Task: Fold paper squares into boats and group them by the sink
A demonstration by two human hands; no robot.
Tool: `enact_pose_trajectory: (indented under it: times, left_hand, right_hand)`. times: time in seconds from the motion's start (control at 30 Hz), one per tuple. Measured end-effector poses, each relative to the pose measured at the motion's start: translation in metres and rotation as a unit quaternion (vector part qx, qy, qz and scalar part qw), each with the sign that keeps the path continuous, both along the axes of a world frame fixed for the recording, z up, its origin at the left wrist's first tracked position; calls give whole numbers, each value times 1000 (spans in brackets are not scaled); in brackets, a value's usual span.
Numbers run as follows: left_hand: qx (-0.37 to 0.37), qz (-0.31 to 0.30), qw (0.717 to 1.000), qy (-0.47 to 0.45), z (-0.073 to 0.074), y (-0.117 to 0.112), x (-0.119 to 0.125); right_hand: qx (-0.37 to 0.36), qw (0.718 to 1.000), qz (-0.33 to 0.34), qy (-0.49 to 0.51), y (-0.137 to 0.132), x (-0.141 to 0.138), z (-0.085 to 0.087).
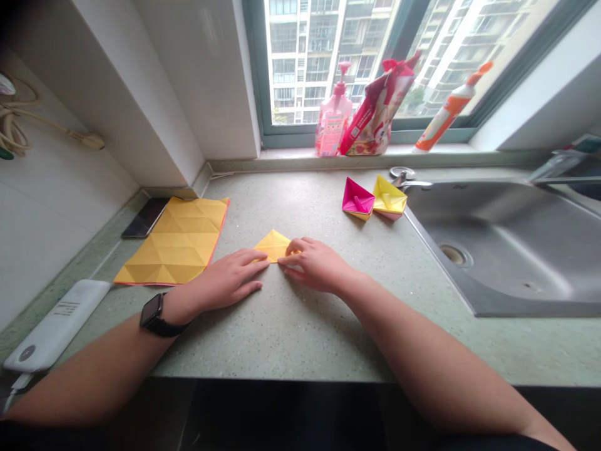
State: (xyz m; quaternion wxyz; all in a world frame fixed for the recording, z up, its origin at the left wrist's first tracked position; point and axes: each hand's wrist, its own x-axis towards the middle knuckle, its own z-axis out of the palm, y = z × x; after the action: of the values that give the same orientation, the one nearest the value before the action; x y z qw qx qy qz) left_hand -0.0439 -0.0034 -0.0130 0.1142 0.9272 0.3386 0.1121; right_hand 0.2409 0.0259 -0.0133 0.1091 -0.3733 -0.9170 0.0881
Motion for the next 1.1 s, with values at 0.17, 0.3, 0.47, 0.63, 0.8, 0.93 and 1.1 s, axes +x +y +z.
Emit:
enact_pose_trajectory:
  times: [0.17, 0.3, 0.47, 0.63, 0.8, 0.93, 1.1]
  left_hand:
    - [-2, 17, 1000, 21, 3, 1, 1]
    - [-5, 31, 999, 11, 7, 1, -1]
    - [-13, 43, 999, 2, 7, 4, -3]
    - [-13, 61, 998, 10, 3, 5, -5]
    - [-12, 72, 997, 8, 1, 4, -5]
    - [-6, 78, 997, 13, 1, 4, -4]
    - [4, 93, 995, 33, -2, 5, -2]
  right_hand:
    - [5, 1000, 10, -10, -1, 0, 1]
    - [9, 1000, 3, -21, 0, 5, 5]
    - [-17, 998, -40, -53, 6, 25, 16]
    - [-75, 984, -122, -107, 12, 46, 27]
    - [9, 972, -224, -71, 18, 41, 27]
    - [69, 985, -159, 21, 16, 24, 18]
    - [3, 1000, -4, 29, 5, 9, 5]
